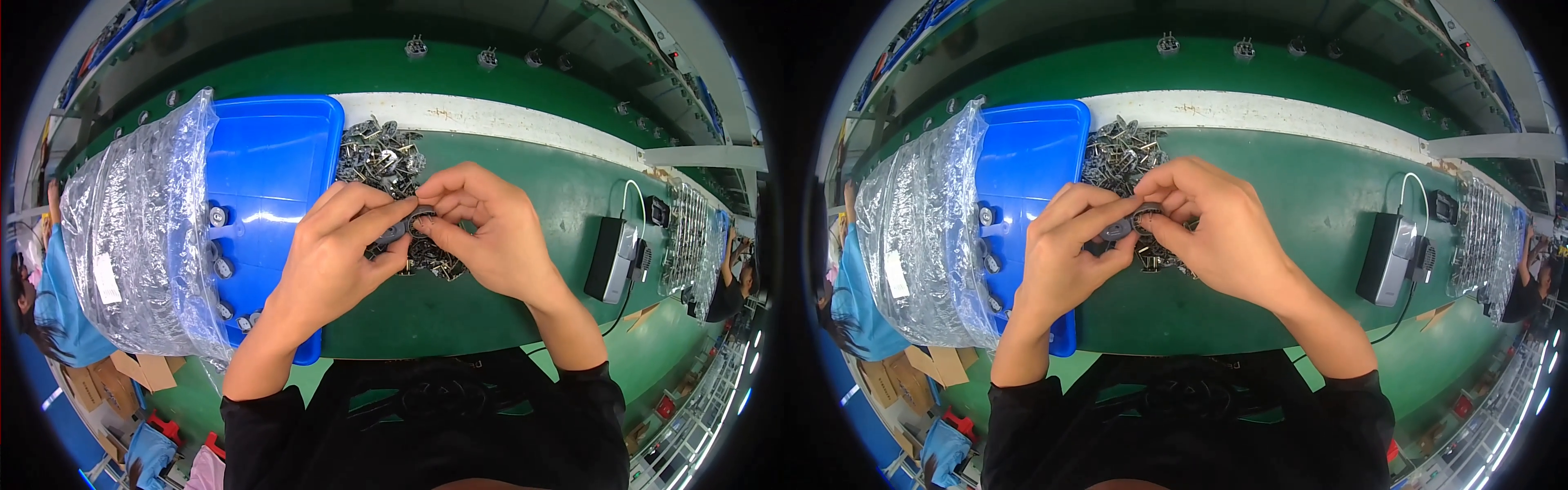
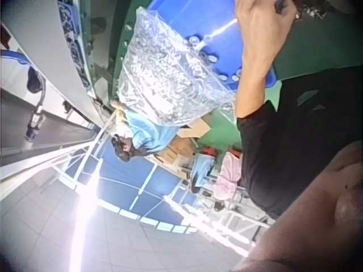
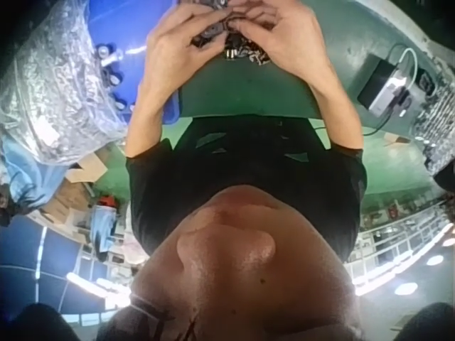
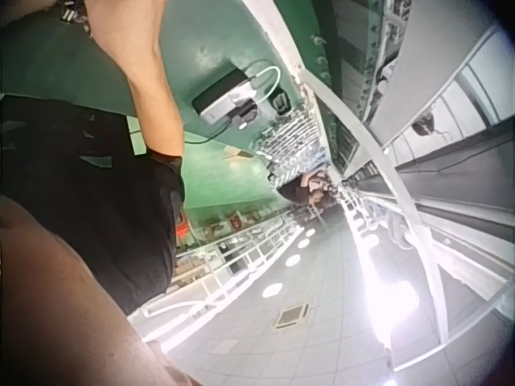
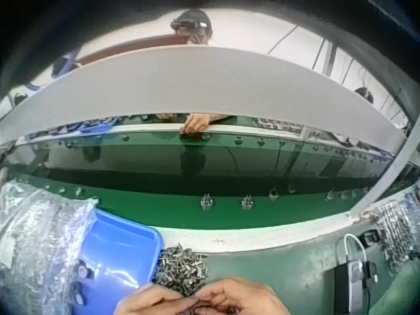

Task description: The person assembles small metal pins into plastic housings by hand at a factory workbench.

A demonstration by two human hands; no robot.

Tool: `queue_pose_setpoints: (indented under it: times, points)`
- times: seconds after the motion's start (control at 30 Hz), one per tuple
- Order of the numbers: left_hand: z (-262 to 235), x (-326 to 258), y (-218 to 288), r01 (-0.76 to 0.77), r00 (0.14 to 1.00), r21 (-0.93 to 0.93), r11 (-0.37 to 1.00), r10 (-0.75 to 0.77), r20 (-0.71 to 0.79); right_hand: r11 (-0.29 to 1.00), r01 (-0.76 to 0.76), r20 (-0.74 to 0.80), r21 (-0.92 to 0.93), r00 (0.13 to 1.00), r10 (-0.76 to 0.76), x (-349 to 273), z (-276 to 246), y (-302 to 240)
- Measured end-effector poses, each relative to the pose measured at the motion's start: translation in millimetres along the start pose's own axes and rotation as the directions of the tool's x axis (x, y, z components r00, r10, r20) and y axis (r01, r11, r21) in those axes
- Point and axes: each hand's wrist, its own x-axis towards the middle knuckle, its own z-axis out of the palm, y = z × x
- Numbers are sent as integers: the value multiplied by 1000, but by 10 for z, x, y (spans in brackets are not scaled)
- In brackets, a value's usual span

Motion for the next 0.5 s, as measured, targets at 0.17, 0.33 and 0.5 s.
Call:
queue_pose_setpoints:
  times: [0.17, 0.33, 0.5]
  points:
    - [-66, -4, -23, 103, 993, 68, 992, -99, -60, 909, 217, 51, -355, 976, -213, 267, -27, -130]
    - [-250, -32, -108, 356, 917, -210, 911, -383, -108, 758, 263, -28, -597, 938, -347, 1015, -135, -95]
    - [-296, 83, -210, 293, 902, -593, 750, -422, -87, 780, 131, -6, -613, 985, -170, 1985, -154, 236]
